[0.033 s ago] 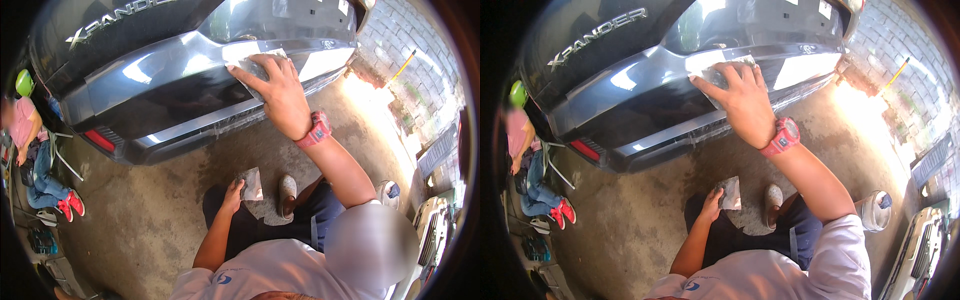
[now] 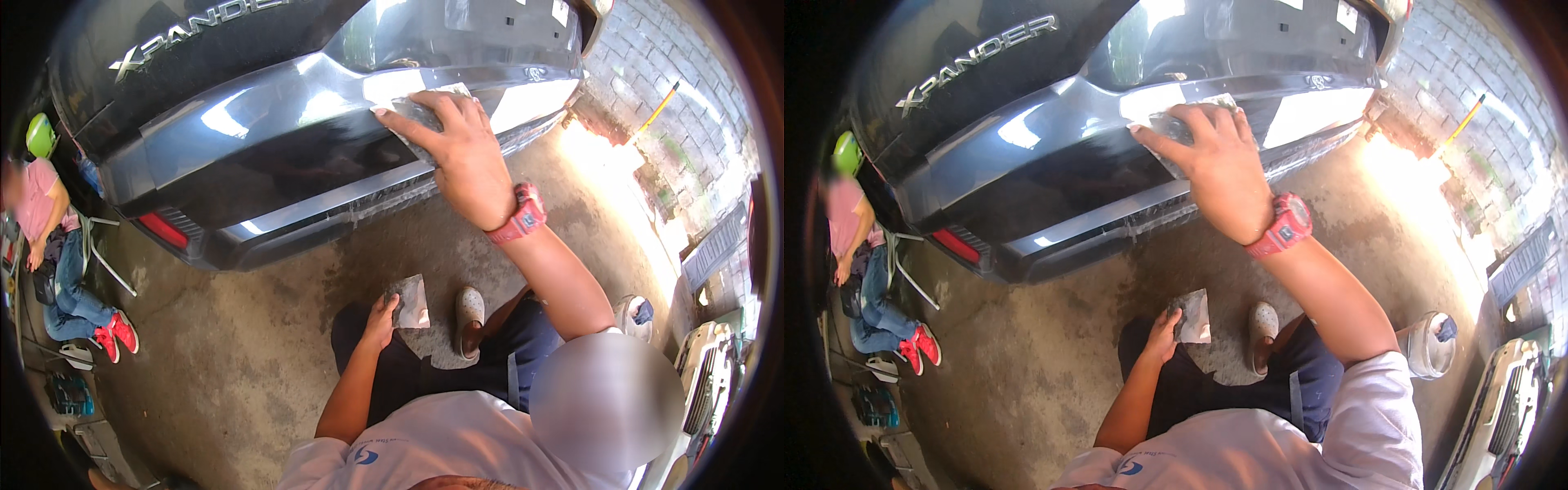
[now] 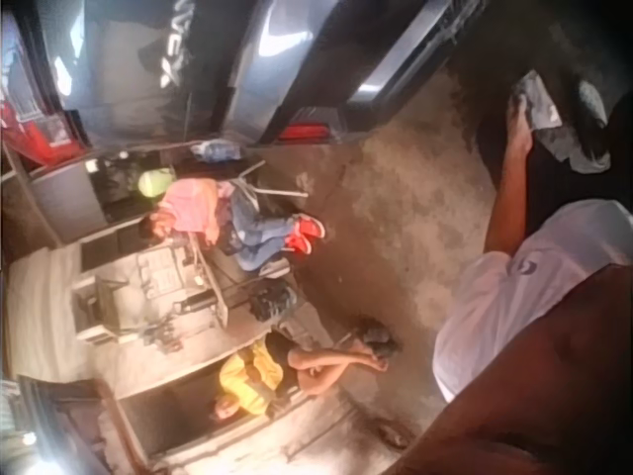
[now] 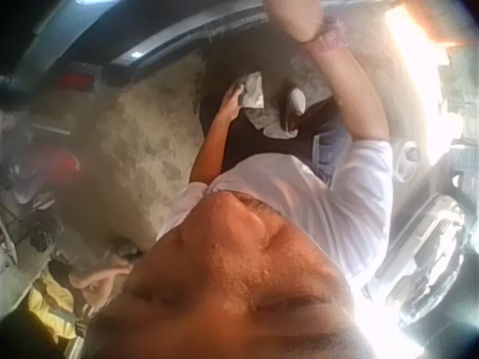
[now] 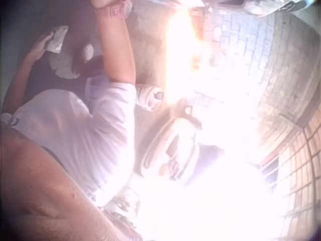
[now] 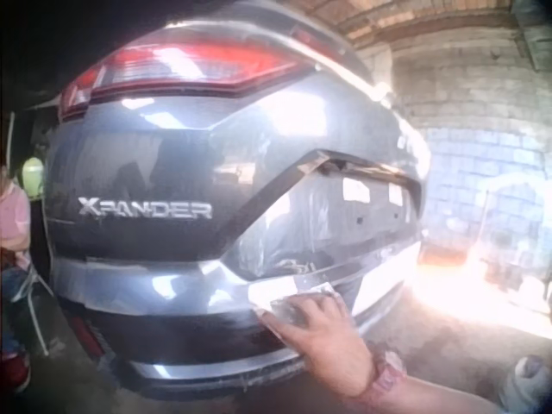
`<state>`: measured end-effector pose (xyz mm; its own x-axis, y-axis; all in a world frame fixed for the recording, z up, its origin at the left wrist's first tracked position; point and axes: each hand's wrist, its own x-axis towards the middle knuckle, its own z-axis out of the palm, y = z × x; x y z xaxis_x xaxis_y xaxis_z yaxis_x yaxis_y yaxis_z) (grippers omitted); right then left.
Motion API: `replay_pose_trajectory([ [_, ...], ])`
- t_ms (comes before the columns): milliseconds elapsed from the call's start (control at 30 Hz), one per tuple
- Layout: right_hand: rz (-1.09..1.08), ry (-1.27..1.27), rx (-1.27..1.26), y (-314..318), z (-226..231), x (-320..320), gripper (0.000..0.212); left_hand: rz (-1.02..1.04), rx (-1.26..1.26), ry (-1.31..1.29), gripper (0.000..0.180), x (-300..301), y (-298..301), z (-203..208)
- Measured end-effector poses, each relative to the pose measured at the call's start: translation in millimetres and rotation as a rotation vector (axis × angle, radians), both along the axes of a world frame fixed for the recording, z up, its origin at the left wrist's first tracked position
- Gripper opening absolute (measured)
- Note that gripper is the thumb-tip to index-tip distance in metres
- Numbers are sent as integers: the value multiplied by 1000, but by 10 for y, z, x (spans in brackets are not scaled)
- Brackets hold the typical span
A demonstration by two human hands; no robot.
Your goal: The person sands the rear bumper of a dark-colored car using sandpaper, moving their hands in back-and-forth strokes across the surface. They then walk toward another vehicle with its hood open and continue handling the sandpaper.
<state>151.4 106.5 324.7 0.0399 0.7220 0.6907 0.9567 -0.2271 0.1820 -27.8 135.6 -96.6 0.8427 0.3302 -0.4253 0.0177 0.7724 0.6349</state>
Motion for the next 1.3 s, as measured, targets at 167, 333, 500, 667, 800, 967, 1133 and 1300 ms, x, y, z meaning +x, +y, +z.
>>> replay_pose_trajectory([
  [167,-42,36,91,59,188,154,83,1,-6,42,59,110,90,64],
  [333,-36,7,127,274,11,246,85,19,6,16,58,104,69,25],
  [500,-28,-42,136,216,-140,164,98,9,55,0,61,127,74,-87],
  [667,-36,57,113,28,60,135,84,6,47,41,62,143,82,-46],
  [800,-18,26,131,147,177,167,81,13,39,37,62,118,50,43],
  [967,-28,20,143,311,-1,59,95,15,63,34,62,100,51,32],
  [1133,-41,-10,94,150,-109,0,95,-17,80,5,61,134,66,-33],
  [1300,-29,82,113,21,67,162,84,-18,112,10,62,145,59,-73],
])
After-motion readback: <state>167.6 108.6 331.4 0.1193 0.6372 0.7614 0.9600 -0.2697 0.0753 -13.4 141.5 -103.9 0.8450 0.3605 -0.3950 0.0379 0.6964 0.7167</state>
